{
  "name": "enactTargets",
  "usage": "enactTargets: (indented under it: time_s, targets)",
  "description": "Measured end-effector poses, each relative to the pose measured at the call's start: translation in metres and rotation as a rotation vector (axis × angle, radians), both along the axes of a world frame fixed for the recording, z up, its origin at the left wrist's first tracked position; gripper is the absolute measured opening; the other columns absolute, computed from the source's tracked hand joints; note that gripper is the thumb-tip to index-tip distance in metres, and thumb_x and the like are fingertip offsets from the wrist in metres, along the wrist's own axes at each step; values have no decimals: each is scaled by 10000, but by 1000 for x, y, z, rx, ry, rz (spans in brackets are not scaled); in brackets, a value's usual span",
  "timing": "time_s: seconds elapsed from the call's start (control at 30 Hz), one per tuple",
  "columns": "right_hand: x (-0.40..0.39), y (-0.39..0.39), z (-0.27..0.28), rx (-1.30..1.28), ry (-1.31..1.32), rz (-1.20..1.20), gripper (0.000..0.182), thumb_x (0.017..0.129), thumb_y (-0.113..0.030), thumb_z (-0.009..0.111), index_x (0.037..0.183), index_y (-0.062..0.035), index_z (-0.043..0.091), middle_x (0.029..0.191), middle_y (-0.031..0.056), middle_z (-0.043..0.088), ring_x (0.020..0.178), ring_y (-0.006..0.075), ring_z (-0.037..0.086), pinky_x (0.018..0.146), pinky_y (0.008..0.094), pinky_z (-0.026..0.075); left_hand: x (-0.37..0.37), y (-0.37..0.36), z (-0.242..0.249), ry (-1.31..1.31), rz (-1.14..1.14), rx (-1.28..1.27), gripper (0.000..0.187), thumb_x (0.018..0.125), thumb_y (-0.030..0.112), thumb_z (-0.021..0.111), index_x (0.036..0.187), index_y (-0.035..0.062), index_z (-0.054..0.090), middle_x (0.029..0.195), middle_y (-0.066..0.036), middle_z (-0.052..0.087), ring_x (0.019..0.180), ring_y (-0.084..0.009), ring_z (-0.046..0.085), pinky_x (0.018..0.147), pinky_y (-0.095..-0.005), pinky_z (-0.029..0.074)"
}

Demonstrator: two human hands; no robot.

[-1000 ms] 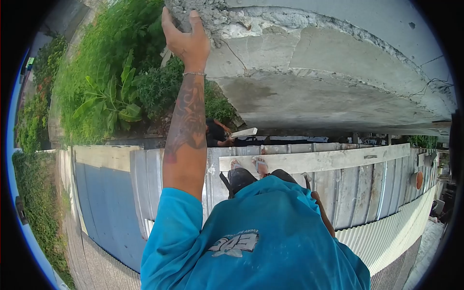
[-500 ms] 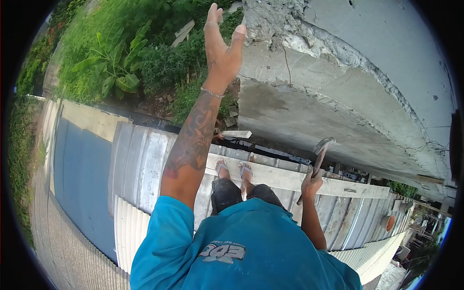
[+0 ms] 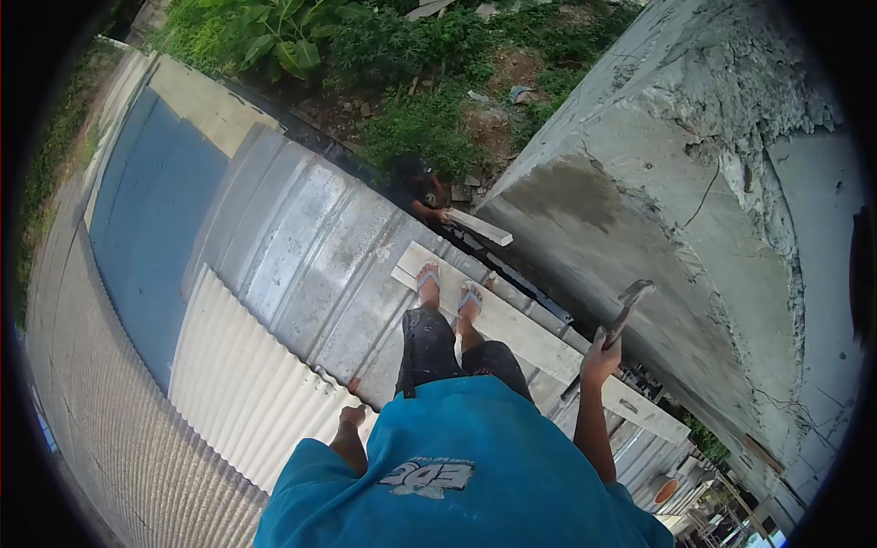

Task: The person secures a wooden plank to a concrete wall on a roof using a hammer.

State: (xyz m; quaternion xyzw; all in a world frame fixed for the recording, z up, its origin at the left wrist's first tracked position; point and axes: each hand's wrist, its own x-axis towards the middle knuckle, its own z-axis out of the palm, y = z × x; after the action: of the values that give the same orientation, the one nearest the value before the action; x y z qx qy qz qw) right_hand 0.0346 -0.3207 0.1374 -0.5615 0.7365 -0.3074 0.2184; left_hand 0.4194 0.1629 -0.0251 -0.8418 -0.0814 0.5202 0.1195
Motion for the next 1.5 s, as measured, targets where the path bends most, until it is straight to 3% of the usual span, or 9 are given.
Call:
enactTargets:
  time_s: [0.13, 0.17, 0.23, 0.4, 0.63, 0.77, 0.83, 1.17, 1.5]
  targets:
    - [2, 59, -68, 586, -142, 37, 257, 854, -178, 617, 694, -1, 522, 526, 43, 457, 457, 145, 424, 459, 341, 353, -17, -17, -37, -37, 33, -256, 521, 842, 439, 558, 960, -62, 641, 1038, -288, 621, 1016, -408, 589, 888, -450, 449]
    - [0, 68, -90, 739, -209, -1, 265, 854, -184, 622, 677, -13, 523, 512, 33, 456, 432, 142, 429, 439, 337, 353, -18, -43, -40, -29, -222, -550, 455, 883, 376, 523, 978, -55, 635, 1006, -267, 632, 970, -396, 603, 862, -454, 457]
    - [13, 72, -88, 905, -290, 20, 247, 863, -184, 613, 691, -30, 527, 526, 17, 457, 428, 124, 441, 420, 310, 359, -24, -133, -34, -83, 237, -691, 421, 927, 346, 516, 1100, -29, 601, 1004, -208, 639, 921, -273, 629, 806, -365, 482]
    - [42, 65, -103, 1157, -507, -31, 128, 894, -150, 574, 873, -26, 551, 627, -14, 439, 433, 72, 412, 395, 237, 353, -24, -308, -4, 84, 196, -1023, 451, 927, 263, 564, 1246, -47, 489, 1074, -189, 626, 991, -237, 617, 887, -304, 456]
    - [61, 85, -159, 1105, -543, -215, 97, 886, -108, 545, 918, -28, 502, 633, -9, 436, 445, 86, 426, 409, 251, 359, -37, -334, -65, 84, -9, -947, 453, 869, 239, 631, 1204, -44, 516, 1064, -198, 624, 995, -254, 623, 870, -328, 481]
    - [77, 76, -201, 1095, -681, -341, 142, 877, -71, 526, 989, 2, 478, 620, 8, 434, 433, 95, 430, 404, 254, 364, -34, -368, -125, 6, -464, -842, 465, 822, 306, 658, 1127, -28, 552, 1033, -206, 624, 944, -307, 630, 823, -357, 493]
    - [85, 62, -229, 1072, -732, -343, 157, 876, -71, 521, 1006, 5, 475, 638, 12, 438, 435, 95, 430, 402, 252, 364, -40, -384, -211, 31, -250, -1034, 486, 818, 362, 642, 1125, -4, 556, 1017, -191, 629, 953, -324, 621, 839, -379, 478]
    - [95, 5, -375, 829, -833, -190, 250, 893, -87, 488, 1097, 55, 458, 680, 30, 452, 450, 96, 428, 416, 233, 363, 10, -565, -386, 330, -1421, -826, 597, 762, 228, 658, 1293, 50, 450, 1198, -197, 532, 1117, -339, 523, 919, -428, 438]
    - [96, 1, -370, 613, -833, -95, 318, 817, -121, 588, 1067, 43, 479, 594, 20, 453, 401, 70, 392, 377, 204, 301, -34, -599, -540, 308, -1821, -1487, 942, 616, 226, 789, 1416, 98, 308, 1398, -139, 393, 1251, -308, 425, 1019, -442, 369]
